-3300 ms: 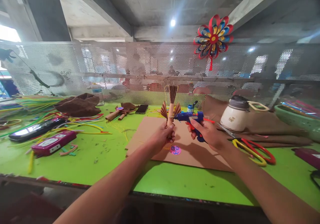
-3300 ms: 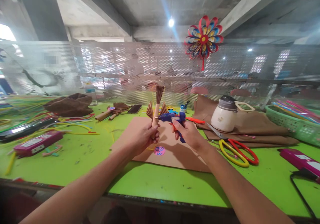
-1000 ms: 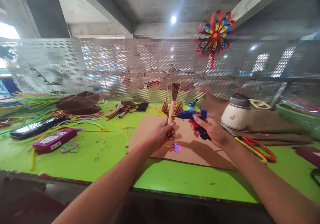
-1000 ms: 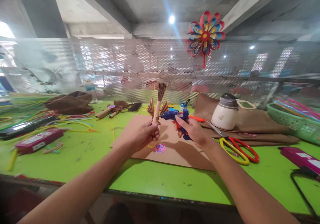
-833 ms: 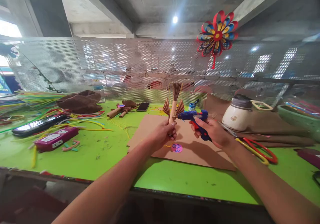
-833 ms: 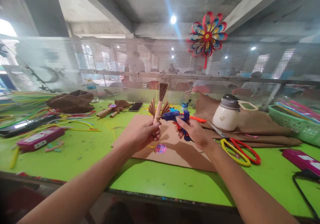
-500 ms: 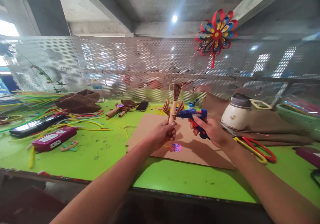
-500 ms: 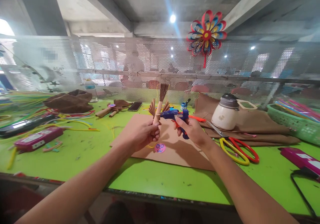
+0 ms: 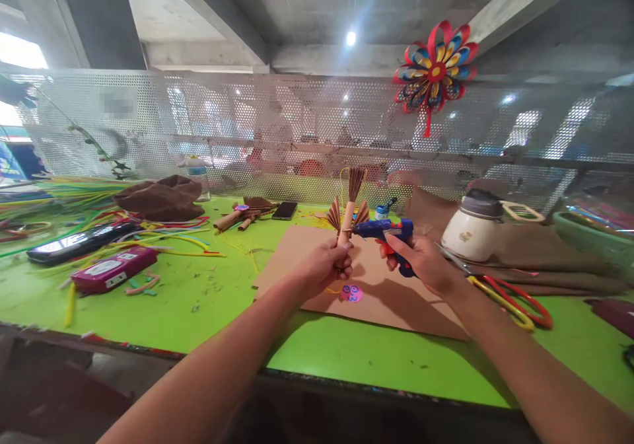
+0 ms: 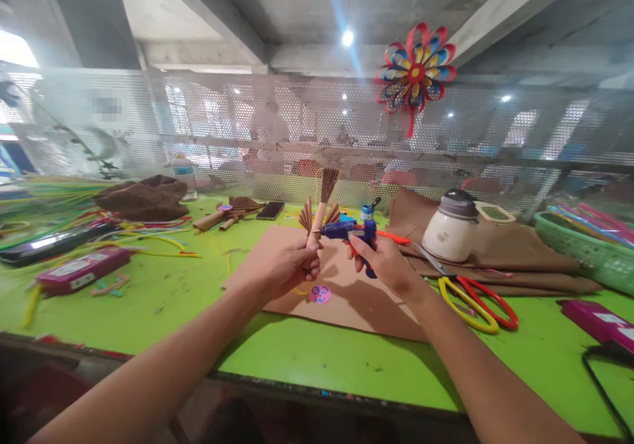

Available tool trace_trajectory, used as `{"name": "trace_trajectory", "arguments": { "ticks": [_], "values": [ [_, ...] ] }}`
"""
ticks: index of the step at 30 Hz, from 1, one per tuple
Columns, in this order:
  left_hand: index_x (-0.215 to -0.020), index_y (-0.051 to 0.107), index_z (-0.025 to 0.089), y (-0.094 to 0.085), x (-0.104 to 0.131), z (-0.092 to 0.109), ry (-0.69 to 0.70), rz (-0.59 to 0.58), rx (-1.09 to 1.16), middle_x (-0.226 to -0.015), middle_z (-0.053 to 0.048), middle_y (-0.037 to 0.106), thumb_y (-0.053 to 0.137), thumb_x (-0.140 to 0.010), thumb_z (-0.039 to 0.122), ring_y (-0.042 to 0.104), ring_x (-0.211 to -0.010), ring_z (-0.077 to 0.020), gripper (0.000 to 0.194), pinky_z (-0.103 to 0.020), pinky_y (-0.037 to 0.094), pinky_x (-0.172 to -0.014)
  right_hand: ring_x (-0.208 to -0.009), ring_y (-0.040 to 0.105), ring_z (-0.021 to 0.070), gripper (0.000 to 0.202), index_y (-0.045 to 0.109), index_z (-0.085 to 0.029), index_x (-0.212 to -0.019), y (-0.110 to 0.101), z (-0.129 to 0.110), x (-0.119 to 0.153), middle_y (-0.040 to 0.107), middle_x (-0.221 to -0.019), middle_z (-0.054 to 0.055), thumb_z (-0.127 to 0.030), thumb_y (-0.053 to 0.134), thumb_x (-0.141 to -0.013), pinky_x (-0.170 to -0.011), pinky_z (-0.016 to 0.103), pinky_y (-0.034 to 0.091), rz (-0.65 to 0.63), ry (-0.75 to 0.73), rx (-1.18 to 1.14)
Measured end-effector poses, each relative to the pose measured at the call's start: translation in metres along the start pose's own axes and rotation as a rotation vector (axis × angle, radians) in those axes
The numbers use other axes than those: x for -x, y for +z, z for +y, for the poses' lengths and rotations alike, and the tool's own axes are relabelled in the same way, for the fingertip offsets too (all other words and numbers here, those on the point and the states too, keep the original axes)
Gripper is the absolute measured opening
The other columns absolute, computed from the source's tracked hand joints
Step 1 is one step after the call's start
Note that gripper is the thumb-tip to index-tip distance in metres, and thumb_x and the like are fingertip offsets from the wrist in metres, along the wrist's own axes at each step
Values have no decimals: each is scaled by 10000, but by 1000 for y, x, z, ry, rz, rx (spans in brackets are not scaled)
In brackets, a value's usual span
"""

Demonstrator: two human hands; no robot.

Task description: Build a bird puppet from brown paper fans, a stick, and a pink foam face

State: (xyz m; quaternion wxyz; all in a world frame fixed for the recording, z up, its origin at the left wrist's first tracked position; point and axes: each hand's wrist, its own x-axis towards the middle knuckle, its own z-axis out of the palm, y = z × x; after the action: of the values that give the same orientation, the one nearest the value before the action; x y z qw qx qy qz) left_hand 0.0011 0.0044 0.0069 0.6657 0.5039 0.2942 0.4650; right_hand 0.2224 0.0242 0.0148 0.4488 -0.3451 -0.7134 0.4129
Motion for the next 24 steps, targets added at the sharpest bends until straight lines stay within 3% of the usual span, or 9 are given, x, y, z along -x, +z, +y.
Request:
{"name": "trace_trajectory", "arguments": {
  "ticks": [24],
  "values": [
    [-928, 521, 131, 7, 7, 14, -28, -7, 178, -597, 29, 423, 551, -889, 218, 429, -529, -92, 100, -193, 359, -529, -582, 537, 111, 379, 654, -164, -862, -5, -6, 2, 642, -757, 40, -530, 560, -887, -564, 256, 397, 19, 25, -71]
  ]
}}
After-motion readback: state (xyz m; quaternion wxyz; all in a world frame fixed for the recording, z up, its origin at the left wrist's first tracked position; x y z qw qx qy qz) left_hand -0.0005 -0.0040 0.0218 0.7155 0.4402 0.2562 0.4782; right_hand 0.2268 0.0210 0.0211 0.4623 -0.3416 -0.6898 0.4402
